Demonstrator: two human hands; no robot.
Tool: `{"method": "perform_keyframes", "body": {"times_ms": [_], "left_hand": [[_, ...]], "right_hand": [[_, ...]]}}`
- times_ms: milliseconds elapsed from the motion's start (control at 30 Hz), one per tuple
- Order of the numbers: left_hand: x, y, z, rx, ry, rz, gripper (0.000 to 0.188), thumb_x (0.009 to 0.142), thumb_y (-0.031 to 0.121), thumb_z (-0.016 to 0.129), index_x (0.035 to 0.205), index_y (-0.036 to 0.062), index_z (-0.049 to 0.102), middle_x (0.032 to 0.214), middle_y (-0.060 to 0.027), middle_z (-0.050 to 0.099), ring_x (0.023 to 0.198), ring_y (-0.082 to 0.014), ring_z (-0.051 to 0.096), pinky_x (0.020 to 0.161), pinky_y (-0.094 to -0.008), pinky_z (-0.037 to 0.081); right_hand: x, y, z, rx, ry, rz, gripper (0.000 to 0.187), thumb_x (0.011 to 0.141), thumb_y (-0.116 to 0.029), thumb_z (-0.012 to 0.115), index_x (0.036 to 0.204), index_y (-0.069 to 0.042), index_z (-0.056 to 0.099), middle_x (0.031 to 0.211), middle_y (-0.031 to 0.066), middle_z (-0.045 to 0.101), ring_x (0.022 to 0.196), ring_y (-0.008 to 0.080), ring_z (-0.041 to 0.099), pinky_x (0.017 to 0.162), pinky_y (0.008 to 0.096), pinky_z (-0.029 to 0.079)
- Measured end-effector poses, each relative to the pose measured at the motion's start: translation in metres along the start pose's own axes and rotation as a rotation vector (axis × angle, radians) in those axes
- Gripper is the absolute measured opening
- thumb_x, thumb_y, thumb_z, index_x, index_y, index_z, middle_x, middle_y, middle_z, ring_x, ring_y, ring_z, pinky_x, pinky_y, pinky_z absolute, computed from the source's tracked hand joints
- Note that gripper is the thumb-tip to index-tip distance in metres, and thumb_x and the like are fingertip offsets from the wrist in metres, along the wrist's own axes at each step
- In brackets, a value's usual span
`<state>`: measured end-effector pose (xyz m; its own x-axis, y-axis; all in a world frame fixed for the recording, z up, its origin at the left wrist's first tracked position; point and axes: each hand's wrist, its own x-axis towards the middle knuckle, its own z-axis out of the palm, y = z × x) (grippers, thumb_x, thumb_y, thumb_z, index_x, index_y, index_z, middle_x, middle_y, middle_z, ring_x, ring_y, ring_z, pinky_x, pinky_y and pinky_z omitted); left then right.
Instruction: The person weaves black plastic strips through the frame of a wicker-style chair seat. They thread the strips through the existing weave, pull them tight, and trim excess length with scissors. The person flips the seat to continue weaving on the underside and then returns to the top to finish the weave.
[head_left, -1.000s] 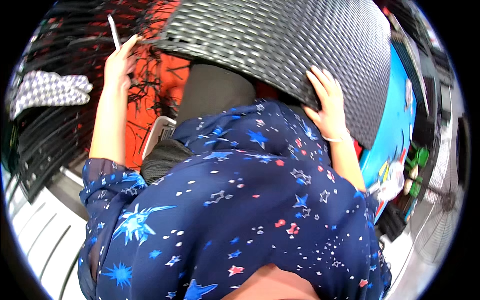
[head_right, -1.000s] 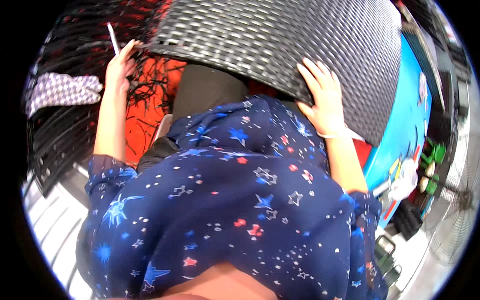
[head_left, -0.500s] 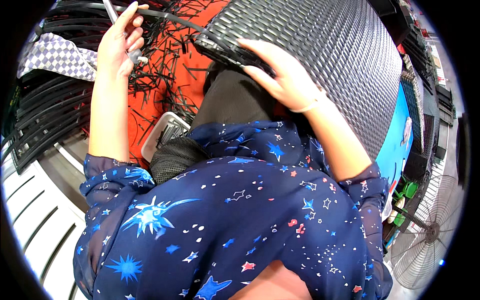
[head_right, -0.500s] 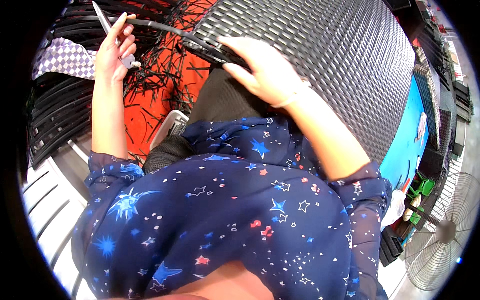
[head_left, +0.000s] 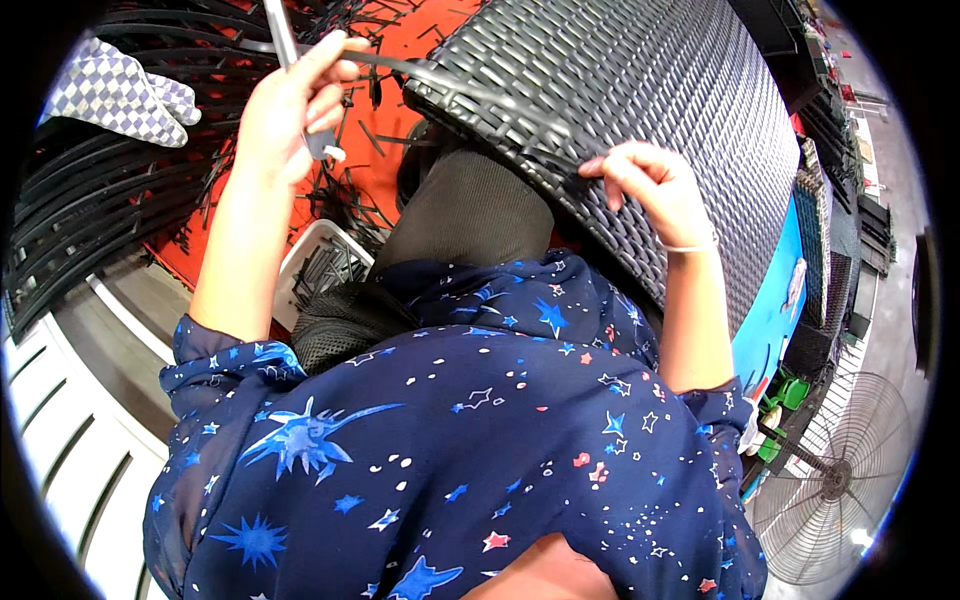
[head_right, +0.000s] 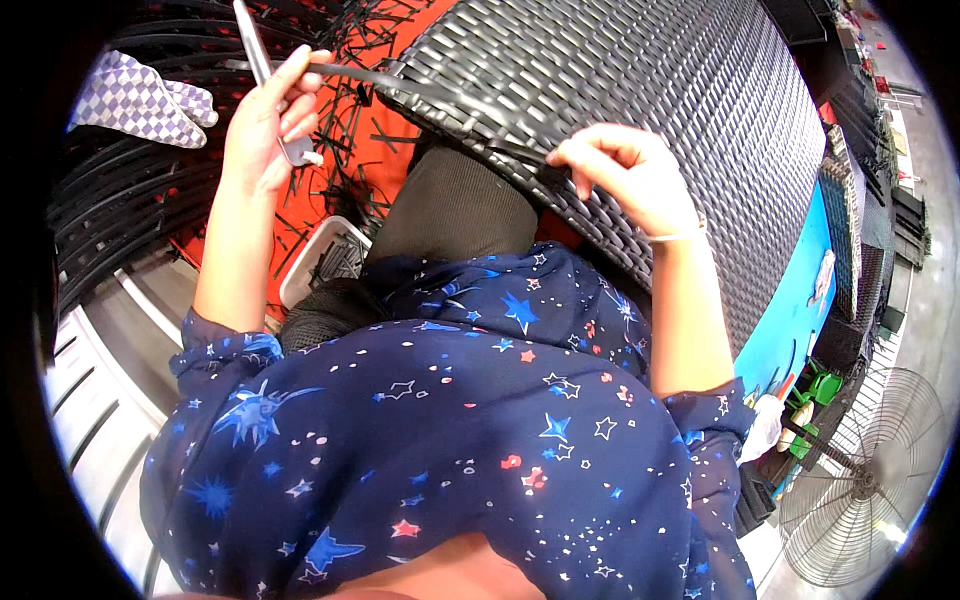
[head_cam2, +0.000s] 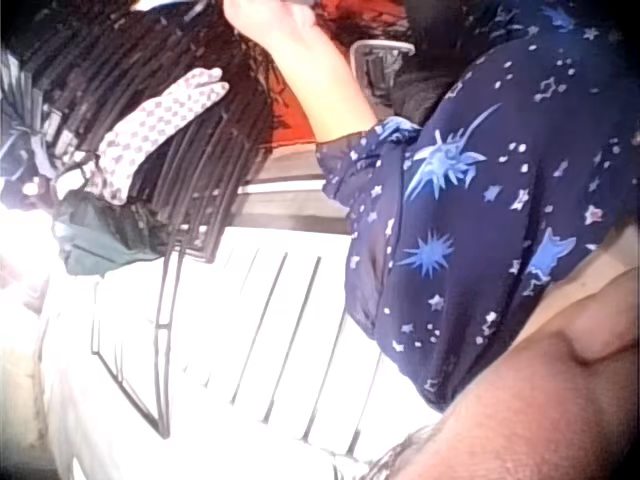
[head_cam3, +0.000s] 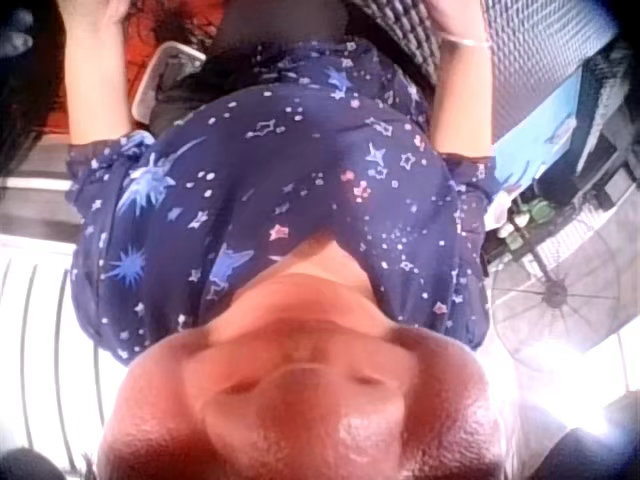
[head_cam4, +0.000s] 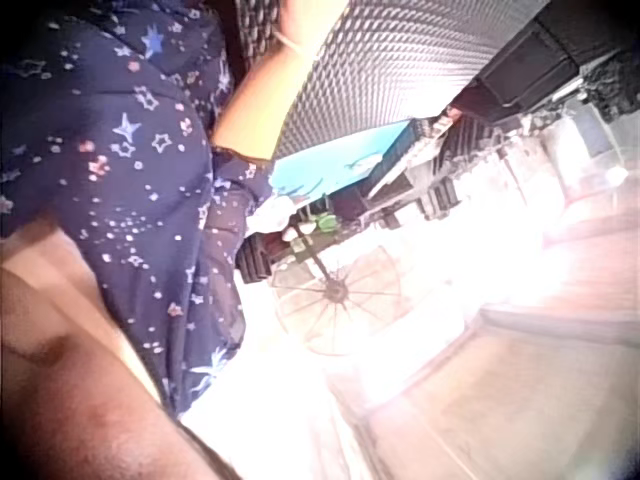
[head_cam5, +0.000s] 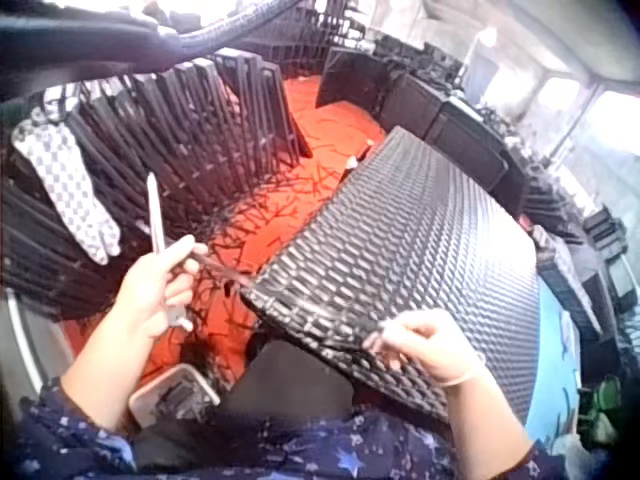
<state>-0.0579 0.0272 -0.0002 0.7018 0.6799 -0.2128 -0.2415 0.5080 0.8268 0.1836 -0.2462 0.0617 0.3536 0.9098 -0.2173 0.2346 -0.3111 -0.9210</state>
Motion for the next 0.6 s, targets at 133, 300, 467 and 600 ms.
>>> {"method": "perform_keyframes", "body": {"times_ms": [133,300,467,600], "left_hand": [[-0.033,0.000,0.041,0.477,-0.088,0.022,0.032,0.096,0.031,0.062,0.101,0.0010,0.072,0.070,0.0052,0.064,0.046,0.0003,0.033,0.043,-0.0185,0.023],[-0.052,-0.018,0.070,0.596,-0.228,0.196,0.032,0.095,0.025,0.065,0.079,-0.0015,0.073,0.091,-0.0066,0.074,0.078,-0.0100,0.065,0.073,-0.0246,0.050],[-0.063,-0.021,0.086,0.725,-0.253,0.024,0.030,0.091,0.028,0.069,0.077,0.0017,0.074,0.069,-0.0022,0.066,0.063,-0.0078,0.056,0.059,-0.0257,0.043],[-0.056,-0.036,0.073,0.535,-0.230,0.225,0.031,0.093,0.026,0.067,0.078,-0.0005,0.074,0.082,-0.0065,0.073,0.078,-0.0110,0.066,0.070,-0.0250,0.050]], "right_hand": [[-0.012,-0.009,0.006,-0.238,0.198,-0.008,0.035,0.083,-0.012,0.075,0.116,-0.003,0.066,0.097,0.0046,0.070,0.084,0.0103,0.064,0.081,0.0262,0.051],[-0.018,-0.095,0.028,-0.874,-0.053,-0.488,0.094,0.061,-0.028,0.089,0.141,-0.003,0.046,0.133,0.0138,0.058,0.125,0.0302,0.054,0.108,0.0399,0.039],[-0.010,-0.072,0.046,-0.523,-0.264,-0.417,0.098,0.062,-0.036,0.090,0.141,0.000,0.044,0.132,0.0175,0.058,0.122,0.0319,0.056,0.103,0.0400,0.044],[-0.017,-0.039,0.013,-0.423,-0.599,-0.463,0.114,0.057,-0.048,0.091,0.145,0.002,0.038,0.145,0.0201,0.047,0.141,0.0383,0.033,0.116,0.0489,0.022]]}}
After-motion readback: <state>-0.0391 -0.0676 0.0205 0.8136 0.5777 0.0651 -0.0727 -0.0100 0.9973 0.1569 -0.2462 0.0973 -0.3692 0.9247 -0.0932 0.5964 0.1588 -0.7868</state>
